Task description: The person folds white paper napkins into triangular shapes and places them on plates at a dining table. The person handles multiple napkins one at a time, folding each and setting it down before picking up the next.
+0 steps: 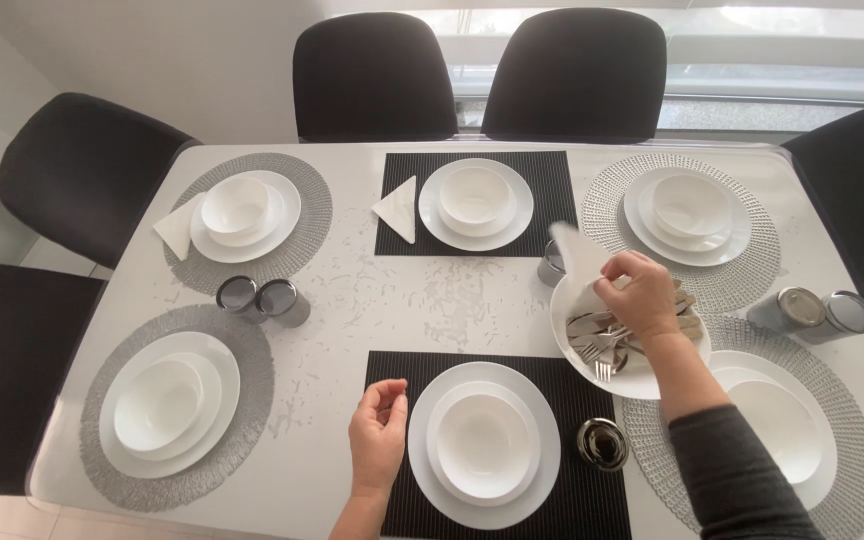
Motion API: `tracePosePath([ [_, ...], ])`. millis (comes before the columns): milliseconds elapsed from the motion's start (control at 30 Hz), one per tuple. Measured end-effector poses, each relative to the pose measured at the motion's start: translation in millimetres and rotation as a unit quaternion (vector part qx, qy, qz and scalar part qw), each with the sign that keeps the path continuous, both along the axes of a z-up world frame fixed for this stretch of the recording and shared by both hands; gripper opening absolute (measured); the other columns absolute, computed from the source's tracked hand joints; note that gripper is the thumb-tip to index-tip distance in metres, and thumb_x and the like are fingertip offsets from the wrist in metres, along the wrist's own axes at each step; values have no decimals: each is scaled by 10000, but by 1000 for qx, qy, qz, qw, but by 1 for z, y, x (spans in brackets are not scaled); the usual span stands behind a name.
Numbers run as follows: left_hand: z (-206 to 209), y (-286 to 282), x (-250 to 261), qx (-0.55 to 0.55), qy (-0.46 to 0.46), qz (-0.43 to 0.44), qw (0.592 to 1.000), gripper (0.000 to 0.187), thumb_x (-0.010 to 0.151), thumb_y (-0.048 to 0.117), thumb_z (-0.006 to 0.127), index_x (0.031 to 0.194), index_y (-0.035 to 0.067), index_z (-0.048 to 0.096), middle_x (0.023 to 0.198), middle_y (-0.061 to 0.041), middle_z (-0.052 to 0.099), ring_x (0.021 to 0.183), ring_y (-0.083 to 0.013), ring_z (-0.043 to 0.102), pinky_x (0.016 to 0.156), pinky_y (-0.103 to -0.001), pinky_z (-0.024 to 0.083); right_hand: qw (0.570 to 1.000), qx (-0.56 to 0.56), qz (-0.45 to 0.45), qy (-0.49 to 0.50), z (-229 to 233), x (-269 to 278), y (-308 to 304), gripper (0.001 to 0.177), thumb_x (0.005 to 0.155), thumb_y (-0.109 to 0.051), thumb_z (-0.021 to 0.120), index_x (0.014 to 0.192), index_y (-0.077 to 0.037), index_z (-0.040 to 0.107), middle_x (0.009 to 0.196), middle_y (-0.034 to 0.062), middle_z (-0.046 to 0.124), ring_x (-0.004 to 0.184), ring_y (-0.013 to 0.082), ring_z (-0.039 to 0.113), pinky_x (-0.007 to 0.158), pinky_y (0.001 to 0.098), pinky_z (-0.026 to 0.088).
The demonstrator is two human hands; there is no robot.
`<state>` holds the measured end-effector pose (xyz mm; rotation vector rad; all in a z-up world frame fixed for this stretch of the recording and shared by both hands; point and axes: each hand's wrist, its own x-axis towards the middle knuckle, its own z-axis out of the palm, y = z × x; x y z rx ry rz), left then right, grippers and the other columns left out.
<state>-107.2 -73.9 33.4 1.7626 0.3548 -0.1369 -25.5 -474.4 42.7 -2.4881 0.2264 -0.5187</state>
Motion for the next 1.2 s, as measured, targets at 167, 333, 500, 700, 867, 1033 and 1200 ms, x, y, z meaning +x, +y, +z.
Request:
tracePosePath([
  [167,32,-7,0,-31,-20,-16,999,190,916,134,621,1066,113,736,1045,-17,760,898,-124,702,850,-246,580,935,353,14,18,37,-38,60,101,806,-8,585,806,-90,645,845,36,700,695,98,544,637,225,463],
  [333,56,-7,3,-46,-105,-77,990,192,908,184,634,1050,110,740,1057,-18,762,970,-121,699,855,-257,556,792,609,34,-25,3,-61,95,119,791,-21,514,868,-19,605,737,97,616,618,233,614,601,367,571],
  [500,62,-1,6,-133,-143,-116,974,658,859,338,791,1391,35,551,1368,-175,594,1336,-271,508,1114,-373,376,670,738,71,-44,1,-86,137,227,745,-118,521,913,-88,670,664,63,597,532,209,680,520,301,537],
  [700,99,23,9,-140,-183,-231,945,561,862,369,786,1312,58,661,1305,-179,652,1366,-296,510,1168,-429,337,683,719,128,-11,-41,-87,145,361,680,-93,484,974,-27,683,755,130,643,588,246,626,564,321,480],
  [867,95,33,9,-163,-106,-332,923,325,870,309,813,1097,79,774,924,-130,764,953,-220,720,914,-416,571,743,650,162,0,7,-94,186,349,683,-53,503,973,13,685,727,88,606,598,178,583,552,296,473],
  [1033,68,34,11,-195,-82,-367,906,228,936,279,761,996,60,782,809,-118,769,796,-167,733,776,-357,601,809,566,159,-10,5,-96,198,348,672,-53,534,964,15,711,716,46,578,587,131,525,517,249,412],
  [1200,37,31,20,-179,-51,-243,952,222,974,269,704,1015,79,812,780,-143,768,705,-200,738,672,-340,620,973,190,9,-131,73,-120,239,429,685,-133,847,1068,-75,663,959,93,620,844,210,597,735,289,488],
])
